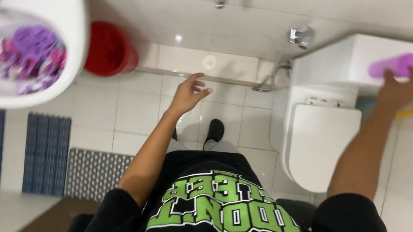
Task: The person rinses several laundry detergent and softener sachets in a sink filled with water, moving them around and turning them over before setting one aside.
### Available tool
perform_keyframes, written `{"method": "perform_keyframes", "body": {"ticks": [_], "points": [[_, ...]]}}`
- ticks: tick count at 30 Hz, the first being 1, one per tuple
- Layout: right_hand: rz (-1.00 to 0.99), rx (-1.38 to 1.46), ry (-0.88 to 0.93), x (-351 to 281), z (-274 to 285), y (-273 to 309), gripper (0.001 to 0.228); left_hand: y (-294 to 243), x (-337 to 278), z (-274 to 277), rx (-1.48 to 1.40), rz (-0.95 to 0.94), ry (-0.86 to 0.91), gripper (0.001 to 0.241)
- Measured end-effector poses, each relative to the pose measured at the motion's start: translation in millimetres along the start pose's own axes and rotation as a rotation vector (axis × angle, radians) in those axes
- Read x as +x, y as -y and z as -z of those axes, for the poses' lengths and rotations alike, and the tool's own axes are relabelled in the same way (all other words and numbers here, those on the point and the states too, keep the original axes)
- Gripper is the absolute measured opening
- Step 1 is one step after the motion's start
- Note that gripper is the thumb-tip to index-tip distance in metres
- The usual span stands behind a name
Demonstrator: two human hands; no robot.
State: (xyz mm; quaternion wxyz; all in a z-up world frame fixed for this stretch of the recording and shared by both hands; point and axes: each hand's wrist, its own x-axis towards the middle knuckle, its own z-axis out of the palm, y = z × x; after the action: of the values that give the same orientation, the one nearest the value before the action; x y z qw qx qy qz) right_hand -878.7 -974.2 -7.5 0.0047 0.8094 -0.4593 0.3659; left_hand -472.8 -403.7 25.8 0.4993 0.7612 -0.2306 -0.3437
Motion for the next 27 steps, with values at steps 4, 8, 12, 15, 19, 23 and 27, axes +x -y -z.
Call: {"method": "perform_keyframes", "body": {"ticks": [4,8,12,15,19,23,27], "points": [[-0.064,0.09,0.114,-3,20,19,0.086,12,-20,26,-0.04,0.016,-0.117,0.069],[-0.179,-0.035,-0.016,-36,-34,-6,0.087,20,-55,68,-0.063,0.018,-0.195,0.069],[-0.034,0.209,-0.079,-104,-15,226,0.093,40,-99,125,-0.088,0.016,-0.252,0.064],[0.059,0.532,0.161,-184,-45,376,0.095,60,-139,181,-0.125,0.025,-0.315,0.059],[0.141,0.653,0.389,-258,-31,585,0.087,104,-174,254,-0.208,0.02,-0.417,0.053],[0.388,0.837,0.542,-302,-13,736,0.072,119,-206,321,-0.277,-0.024,-0.559,0.042],[0.598,0.881,0.569,-314,12,850,0.054,136,-203,376,-0.31,-0.076,-0.638,0.036]]}}
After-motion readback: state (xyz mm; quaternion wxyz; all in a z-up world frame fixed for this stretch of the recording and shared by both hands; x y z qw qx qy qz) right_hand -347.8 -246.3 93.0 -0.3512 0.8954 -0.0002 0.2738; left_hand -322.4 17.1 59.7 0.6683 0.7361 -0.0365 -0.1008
